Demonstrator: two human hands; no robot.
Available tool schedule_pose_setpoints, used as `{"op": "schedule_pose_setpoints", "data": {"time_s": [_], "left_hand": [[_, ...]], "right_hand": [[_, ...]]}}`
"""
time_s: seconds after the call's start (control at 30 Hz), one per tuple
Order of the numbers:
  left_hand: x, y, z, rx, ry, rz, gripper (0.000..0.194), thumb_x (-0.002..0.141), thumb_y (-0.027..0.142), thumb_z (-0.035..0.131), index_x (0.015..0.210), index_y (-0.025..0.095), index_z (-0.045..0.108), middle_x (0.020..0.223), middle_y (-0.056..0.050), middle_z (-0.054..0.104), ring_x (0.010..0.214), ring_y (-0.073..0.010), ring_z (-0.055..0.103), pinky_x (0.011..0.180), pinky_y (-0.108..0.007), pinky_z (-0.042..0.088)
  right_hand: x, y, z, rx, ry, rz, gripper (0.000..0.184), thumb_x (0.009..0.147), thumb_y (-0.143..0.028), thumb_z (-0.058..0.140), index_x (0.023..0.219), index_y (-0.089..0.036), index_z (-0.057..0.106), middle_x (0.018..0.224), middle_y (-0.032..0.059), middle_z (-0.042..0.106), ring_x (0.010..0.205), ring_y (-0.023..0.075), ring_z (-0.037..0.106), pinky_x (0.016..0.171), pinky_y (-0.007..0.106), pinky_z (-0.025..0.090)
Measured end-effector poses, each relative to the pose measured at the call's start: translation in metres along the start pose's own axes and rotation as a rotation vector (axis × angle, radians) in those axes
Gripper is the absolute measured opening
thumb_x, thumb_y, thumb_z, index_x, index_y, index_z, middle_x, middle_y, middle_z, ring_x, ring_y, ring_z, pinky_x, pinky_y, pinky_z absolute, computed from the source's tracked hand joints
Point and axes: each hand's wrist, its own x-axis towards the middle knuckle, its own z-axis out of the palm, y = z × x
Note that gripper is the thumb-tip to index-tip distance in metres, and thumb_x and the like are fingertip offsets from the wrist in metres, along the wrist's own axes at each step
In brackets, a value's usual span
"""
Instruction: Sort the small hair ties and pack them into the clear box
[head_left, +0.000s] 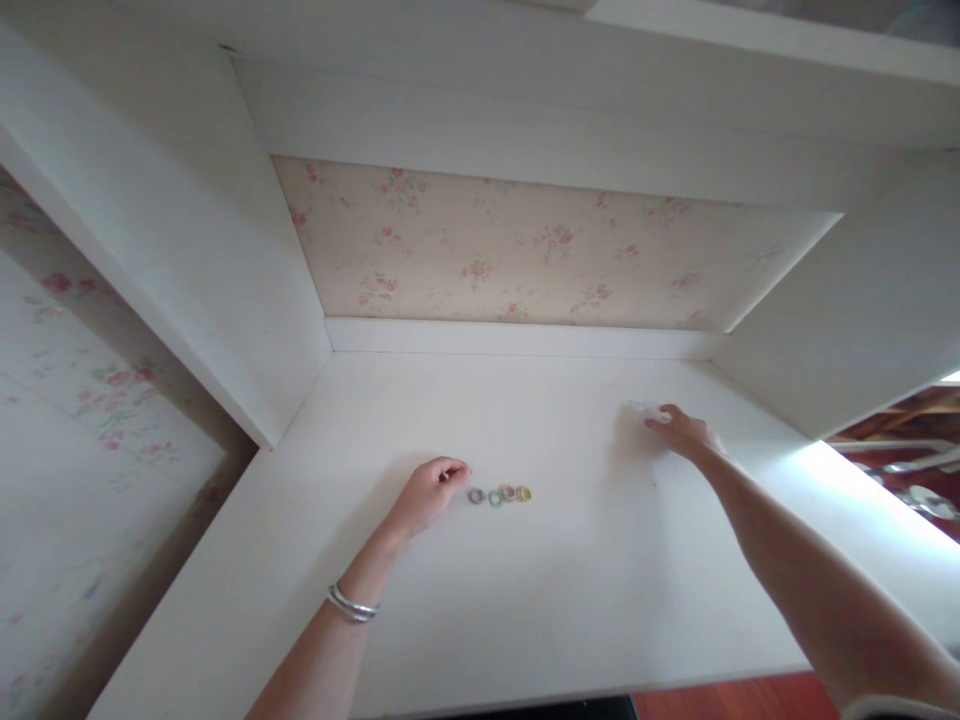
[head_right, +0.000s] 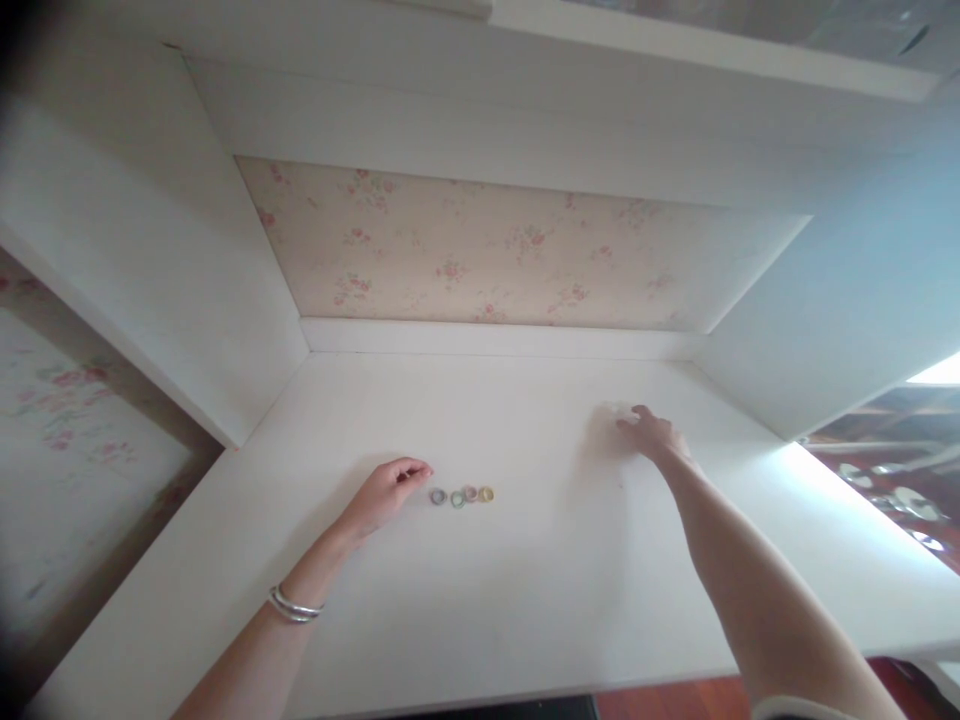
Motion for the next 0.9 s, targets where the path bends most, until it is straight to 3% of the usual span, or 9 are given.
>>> {"op": "schedule_pose_setpoints", "data": {"time_s": [0.1, 0.2, 0.33, 0.47, 0.57, 0.67, 0.9], "left_hand": [[0.000, 0.001, 0.001, 0.032, 0.096, 0.094, 0.031, 0.081, 0.043, 0.054, 0.096, 0.018, 0.065, 0.090, -0.004, 0.062, 0.071, -0.0143, 0.055, 0.067, -0.027, 0.044], [-0.003, 0.005, 0.002, 0.065, 0.152, 0.204, 0.034, 0.078, 0.040, 0.061, 0.107, 0.021, 0.061, 0.102, -0.005, 0.056, 0.076, -0.0137, 0.053, 0.065, -0.026, 0.045], [-0.008, 0.010, 0.004, 0.088, 0.184, 0.267, 0.064, 0.069, 0.036, 0.071, 0.127, 0.027, 0.044, 0.125, -0.007, 0.044, 0.098, -0.0184, 0.051, 0.076, -0.030, 0.048], [-0.010, 0.010, 0.007, 0.108, 0.208, 0.283, 0.088, 0.062, 0.036, 0.077, 0.136, 0.027, 0.030, 0.136, -0.009, 0.035, 0.112, -0.0224, 0.046, 0.087, -0.036, 0.047], [-0.009, 0.010, 0.009, 0.127, 0.273, 0.289, 0.090, 0.060, 0.028, 0.077, 0.136, 0.025, 0.029, 0.134, -0.009, 0.038, 0.114, -0.0233, 0.046, 0.089, -0.037, 0.047], [-0.008, 0.009, 0.009, 0.127, 0.343, 0.282, 0.075, 0.064, 0.019, 0.070, 0.131, 0.024, 0.037, 0.127, -0.008, 0.045, 0.109, -0.0210, 0.052, 0.090, -0.036, 0.048], [-0.007, 0.008, 0.013, -0.005, 0.279, 0.292, 0.069, 0.066, 0.020, 0.071, 0.128, 0.024, 0.041, 0.127, -0.008, 0.046, 0.110, -0.0204, 0.054, 0.095, -0.036, 0.048]], "right_hand": [[-0.020, -0.034, -0.008, 0.031, -0.042, -0.064, 0.060, 0.077, -0.056, 0.052, 0.127, -0.023, 0.051, 0.102, 0.0144, 0.066, 0.091, 0.0283, 0.062, 0.075, 0.038, 0.045], [-0.064, -0.085, -0.016, 0.175, -0.068, -0.257, 0.055, 0.079, -0.054, 0.051, 0.125, -0.024, 0.051, 0.113, 0.0102, 0.063, 0.092, 0.0228, 0.063, 0.080, 0.033, 0.045], [-0.144, -0.153, -0.019, 0.361, -0.143, -0.551, 0.054, 0.080, -0.053, 0.053, 0.126, -0.025, 0.051, 0.112, 0.0065, 0.064, 0.088, 0.0196, 0.064, 0.077, 0.030, 0.048], [-0.211, -0.196, -0.017, 0.450, -0.158, -0.739, 0.050, 0.081, -0.047, 0.054, 0.128, -0.029, 0.049, 0.127, 0.0039, 0.056, 0.102, 0.0211, 0.060, 0.086, 0.034, 0.048], [-0.238, -0.212, -0.014, 0.442, -0.167, -0.796, 0.045, 0.084, -0.045, 0.052, 0.126, -0.032, 0.052, 0.131, 0.0026, 0.053, 0.107, 0.0218, 0.058, 0.092, 0.036, 0.046], [-0.248, -0.216, -0.010, 0.432, -0.175, -0.768, 0.040, 0.086, -0.046, 0.049, 0.124, -0.034, 0.056, 0.132, 0.0031, 0.052, 0.107, 0.0225, 0.058, 0.093, 0.036, 0.046], [-0.246, -0.206, -0.004, 0.652, -0.278, -0.637, 0.037, 0.085, -0.047, 0.049, 0.117, -0.034, 0.062, 0.128, 0.0004, 0.056, 0.108, 0.0208, 0.058, 0.088, 0.031, 0.050]]}}
